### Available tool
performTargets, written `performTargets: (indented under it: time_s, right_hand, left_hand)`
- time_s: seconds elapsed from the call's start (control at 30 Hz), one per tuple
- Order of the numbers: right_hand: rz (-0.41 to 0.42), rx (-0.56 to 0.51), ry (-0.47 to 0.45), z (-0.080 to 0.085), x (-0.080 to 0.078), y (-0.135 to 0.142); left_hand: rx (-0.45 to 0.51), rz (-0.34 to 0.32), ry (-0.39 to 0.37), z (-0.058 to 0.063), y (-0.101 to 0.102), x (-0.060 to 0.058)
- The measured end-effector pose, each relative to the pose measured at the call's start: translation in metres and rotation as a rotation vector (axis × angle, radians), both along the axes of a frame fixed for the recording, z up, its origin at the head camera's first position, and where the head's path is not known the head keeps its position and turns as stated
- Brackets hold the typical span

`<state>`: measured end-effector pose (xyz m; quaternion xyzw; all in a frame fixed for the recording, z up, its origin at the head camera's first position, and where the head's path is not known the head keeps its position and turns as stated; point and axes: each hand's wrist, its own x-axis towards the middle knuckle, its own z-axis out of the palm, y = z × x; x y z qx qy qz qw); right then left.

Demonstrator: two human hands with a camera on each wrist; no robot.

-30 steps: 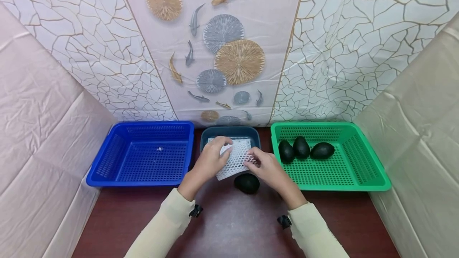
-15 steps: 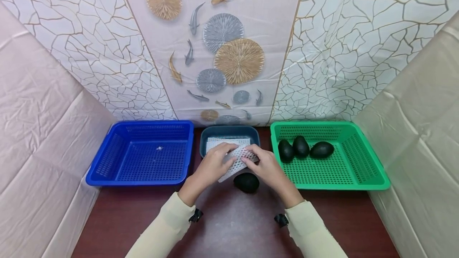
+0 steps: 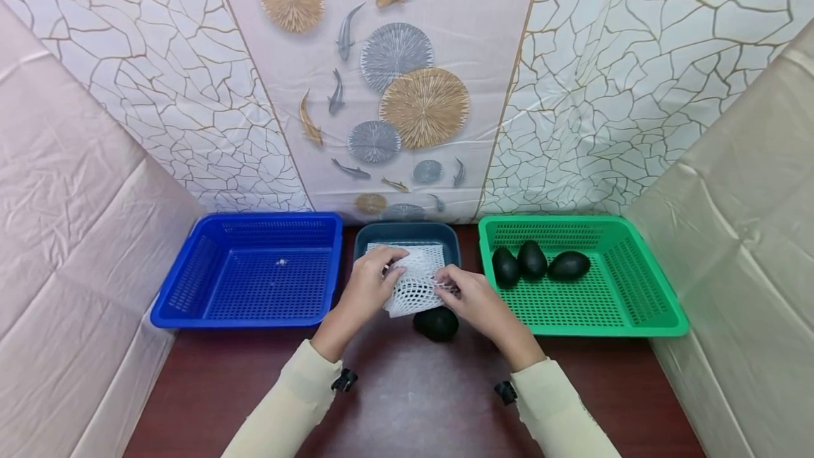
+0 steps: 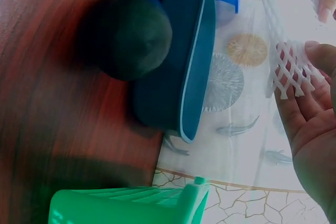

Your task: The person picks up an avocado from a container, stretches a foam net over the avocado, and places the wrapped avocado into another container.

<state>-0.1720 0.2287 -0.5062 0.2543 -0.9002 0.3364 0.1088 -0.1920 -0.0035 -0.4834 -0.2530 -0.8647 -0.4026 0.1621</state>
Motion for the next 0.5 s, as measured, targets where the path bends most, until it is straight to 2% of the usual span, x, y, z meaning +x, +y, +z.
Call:
performTargets:
  time_s: [0.37,0.5]
  right_hand:
    - [0.007,0.004,-0.042,-0.0099,-0.0020,0.0014]
    - [0.019,-0.005,-0.028,-0.0071,-0.0023,0.0009]
  left_hand:
    - [0.051,0.025,0.002,-0.0013,-0.0076,-0.0015]
    - [0.045,0.014,-0.038,-0.0053,-0.0081,-0.0019]
